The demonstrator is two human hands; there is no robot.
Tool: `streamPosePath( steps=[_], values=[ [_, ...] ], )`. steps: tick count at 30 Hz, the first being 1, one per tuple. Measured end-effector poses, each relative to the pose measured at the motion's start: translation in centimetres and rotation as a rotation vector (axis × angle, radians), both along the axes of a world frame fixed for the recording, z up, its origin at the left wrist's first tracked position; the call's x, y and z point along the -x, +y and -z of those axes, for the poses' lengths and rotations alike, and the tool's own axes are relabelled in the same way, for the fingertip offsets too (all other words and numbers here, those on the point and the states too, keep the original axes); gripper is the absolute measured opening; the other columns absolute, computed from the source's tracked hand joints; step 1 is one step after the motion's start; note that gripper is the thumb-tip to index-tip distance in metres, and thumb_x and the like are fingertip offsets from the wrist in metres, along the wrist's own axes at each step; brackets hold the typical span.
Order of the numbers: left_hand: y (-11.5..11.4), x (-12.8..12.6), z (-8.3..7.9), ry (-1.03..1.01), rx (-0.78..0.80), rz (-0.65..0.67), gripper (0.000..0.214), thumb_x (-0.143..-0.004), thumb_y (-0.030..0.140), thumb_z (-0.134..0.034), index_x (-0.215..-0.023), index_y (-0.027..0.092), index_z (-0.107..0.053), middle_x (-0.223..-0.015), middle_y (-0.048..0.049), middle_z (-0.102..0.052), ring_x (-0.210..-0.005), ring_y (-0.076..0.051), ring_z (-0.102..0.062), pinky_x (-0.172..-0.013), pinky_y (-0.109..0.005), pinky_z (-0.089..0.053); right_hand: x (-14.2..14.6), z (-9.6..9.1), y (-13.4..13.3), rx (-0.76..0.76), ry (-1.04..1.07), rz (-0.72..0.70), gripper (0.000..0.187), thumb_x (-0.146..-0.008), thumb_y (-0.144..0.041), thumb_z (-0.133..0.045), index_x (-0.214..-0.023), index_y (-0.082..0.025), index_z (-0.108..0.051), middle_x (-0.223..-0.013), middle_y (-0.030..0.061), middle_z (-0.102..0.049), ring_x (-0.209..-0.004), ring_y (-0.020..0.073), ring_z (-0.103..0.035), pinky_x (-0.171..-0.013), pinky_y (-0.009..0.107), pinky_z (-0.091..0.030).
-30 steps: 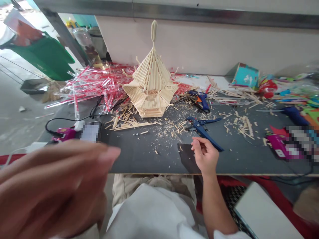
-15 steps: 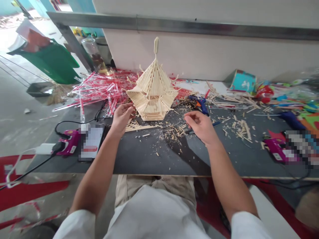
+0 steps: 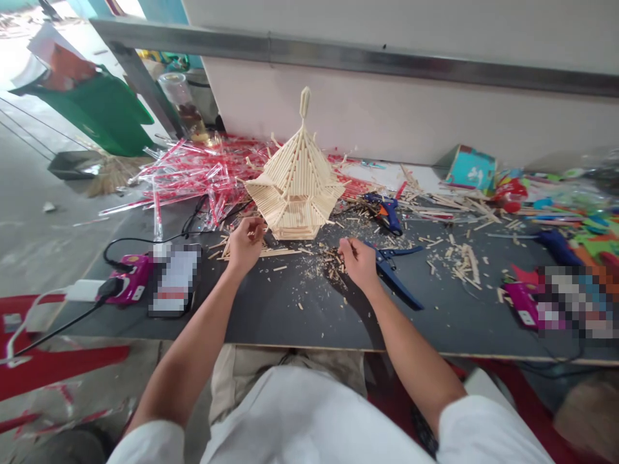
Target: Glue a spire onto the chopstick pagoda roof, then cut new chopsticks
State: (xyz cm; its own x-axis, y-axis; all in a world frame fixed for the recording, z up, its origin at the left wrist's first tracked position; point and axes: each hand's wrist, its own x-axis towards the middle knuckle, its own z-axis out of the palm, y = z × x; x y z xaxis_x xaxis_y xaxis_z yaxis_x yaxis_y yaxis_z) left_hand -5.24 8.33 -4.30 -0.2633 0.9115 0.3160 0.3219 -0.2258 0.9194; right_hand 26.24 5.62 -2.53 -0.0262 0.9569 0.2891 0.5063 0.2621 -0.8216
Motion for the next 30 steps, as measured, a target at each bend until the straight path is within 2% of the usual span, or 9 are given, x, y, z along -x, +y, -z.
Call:
streamPosePath(
  steps=[3,6,9,13,18,22,30],
  values=[
    [-0.4,0.0,-0.4,0.064,-0.005,0.009,0.017,-0.087,0.024,-0.069,-0.103,0.021,-0.07,-0.089,-0.0033,-0.073,-0.078,-0.017,-0.07,-0.069,-0.025,-0.052,0.0,0.2,0.3,-0.03,-0.022,-0.024,0.032,-0.103,-0.041,-0.05,-0.094,-0.021,-0.074,-0.085,0.0037,-0.075,-0.066,0.0148,-0.067,-0.068,0.029,-0.052],
    [-0.9,0.1,-0.6,0.095,-0.003,0.012,0.016,-0.089,0.026,-0.068,-0.105,0.022,-0.071,-0.089,-0.0036,-0.075,-0.078,-0.017,-0.071,-0.069,-0.025,-0.053,-0.1,0.6,0.7,-0.063,-0.027,-0.01,0.027,-0.099,-0.029,-0.051,-0.105,-0.02,-0.076,-0.103,0.0059,-0.079,-0.072,0.015,-0.071,-0.071,0.03,-0.055],
    [-1.2,0.2,-0.6,0.095,-0.003,0.006,0.017,-0.093,0.029,-0.065,-0.107,0.022,-0.07,-0.092,-0.005,-0.076,-0.082,-0.018,-0.072,-0.07,-0.026,-0.054,0.0,0.8,0.9,-0.083,-0.027,0.018,0.026,-0.095,-0.025,-0.054,-0.103,-0.021,-0.079,-0.103,0.0056,-0.08,-0.075,0.0169,-0.074,-0.073,0.032,-0.058],
    [-1.3,0.1,-0.3,0.061,0.003,0.009,0.019,-0.096,0.034,-0.062,-0.109,0.022,-0.068,-0.091,-0.0047,-0.075,-0.081,-0.017,-0.073,-0.068,-0.025,-0.055,-0.2,0.8,1.1,-0.098,-0.02,0.064,0.018,-0.091,-0.028,-0.065,-0.095,-0.024,-0.082,-0.1,0.0036,-0.082,-0.089,0.0216,-0.078,-0.088,0.037,-0.06],
    [-1.2,-0.2,-0.2,0.018,0.014,0.034,0.018,-0.098,0.034,-0.06,-0.109,0.022,-0.066,-0.095,-0.0057,-0.076,-0.079,-0.017,-0.074,-0.067,-0.025,-0.056,-1.7,0.4,1.7,-0.111,0.021,0.215,0.018,-0.086,-0.036,-0.074,-0.092,-0.022,-0.082,-0.09,0.0052,-0.082,-0.079,0.0227,-0.077,-0.083,0.04,-0.062],
    [-1.3,-0.5,0.0,0.014,0.019,0.04,0.018,-0.097,0.034,-0.062,-0.109,0.021,-0.067,-0.096,-0.0069,-0.077,-0.079,-0.017,-0.074,-0.065,-0.025,-0.056,-3.2,0.1,2.3,-0.132,0.065,0.302,0.024,-0.085,-0.039,-0.074,-0.098,-0.019,-0.081,-0.092,0.0072,-0.081,-0.082,0.0228,-0.077,-0.083,0.039,-0.063],
    [-1.7,-1.1,-0.4,0.034,-0.009,0.043,0.019,-0.098,0.036,-0.063,-0.109,0.02,-0.067,-0.095,-0.0066,-0.077,-0.081,-0.016,-0.074,-0.066,-0.024,-0.056,-4.1,0.2,2.5,-0.139,0.119,0.286,0.028,-0.085,-0.038,-0.074,-0.104,-0.018,-0.081,-0.1,0.0093,-0.082,-0.089,0.0237,-0.078,-0.089,0.042,-0.063]
  ],
)
